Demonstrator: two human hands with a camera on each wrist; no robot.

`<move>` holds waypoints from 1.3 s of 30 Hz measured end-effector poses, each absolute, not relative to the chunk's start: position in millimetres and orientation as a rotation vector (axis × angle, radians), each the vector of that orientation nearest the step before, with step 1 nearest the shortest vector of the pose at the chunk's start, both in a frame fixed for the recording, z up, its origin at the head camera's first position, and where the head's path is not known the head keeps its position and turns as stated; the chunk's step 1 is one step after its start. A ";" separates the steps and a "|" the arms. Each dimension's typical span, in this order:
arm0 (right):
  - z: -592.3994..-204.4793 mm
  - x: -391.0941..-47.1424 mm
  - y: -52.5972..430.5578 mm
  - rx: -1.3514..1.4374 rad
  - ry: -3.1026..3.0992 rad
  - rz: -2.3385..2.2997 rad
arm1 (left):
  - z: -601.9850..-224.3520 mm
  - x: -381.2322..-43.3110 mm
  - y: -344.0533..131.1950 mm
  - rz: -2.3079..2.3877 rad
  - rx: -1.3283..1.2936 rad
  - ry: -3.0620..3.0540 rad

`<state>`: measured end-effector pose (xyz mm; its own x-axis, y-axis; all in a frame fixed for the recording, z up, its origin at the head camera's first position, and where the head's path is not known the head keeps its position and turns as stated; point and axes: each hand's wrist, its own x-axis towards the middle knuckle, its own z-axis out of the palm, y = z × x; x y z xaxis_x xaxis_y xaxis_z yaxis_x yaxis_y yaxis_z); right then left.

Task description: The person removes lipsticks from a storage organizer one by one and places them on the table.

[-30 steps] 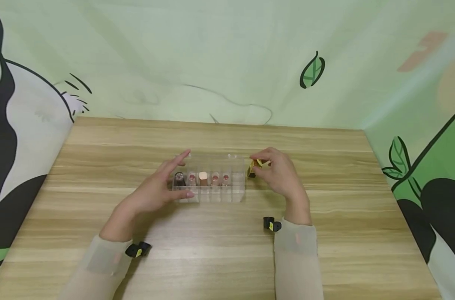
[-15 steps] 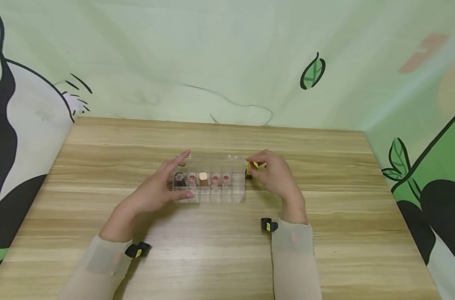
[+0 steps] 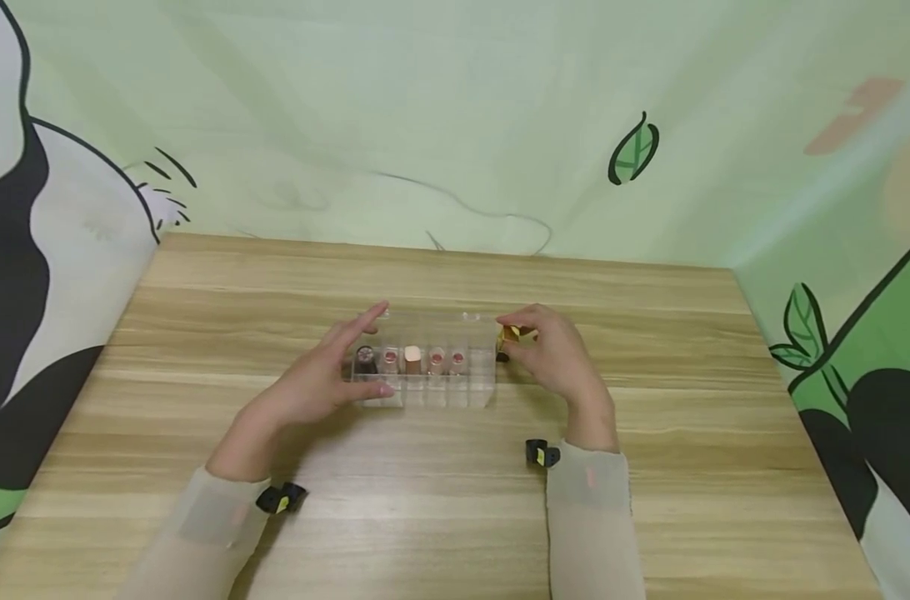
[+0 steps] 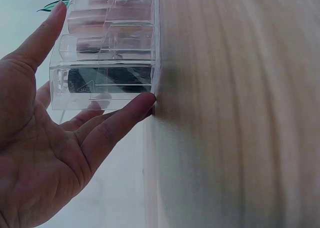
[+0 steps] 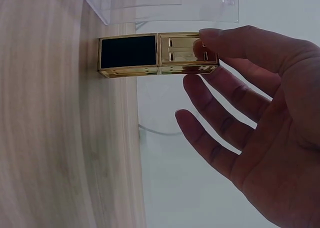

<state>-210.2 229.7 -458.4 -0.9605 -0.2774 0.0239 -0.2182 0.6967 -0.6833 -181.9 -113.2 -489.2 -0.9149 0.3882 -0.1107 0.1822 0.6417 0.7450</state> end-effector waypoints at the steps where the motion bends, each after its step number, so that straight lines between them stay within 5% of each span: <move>1: -458.1 -209.7 230.0 -0.409 2.817 -1.119 | -489.3 -182.1 -113.0 1.139 0.463 2.603; 39: -428.9 -192.0 210.0 -0.581 2.871 -1.205 | -490.8 -182.4 -112.9 1.159 0.457 2.591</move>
<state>-192.0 210.0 -428.9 -0.9324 -0.3225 0.1635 -0.3425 0.6432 -0.6848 -182.4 -112.9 -490.8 -0.9151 0.3875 -0.1111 0.1755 0.6310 0.7556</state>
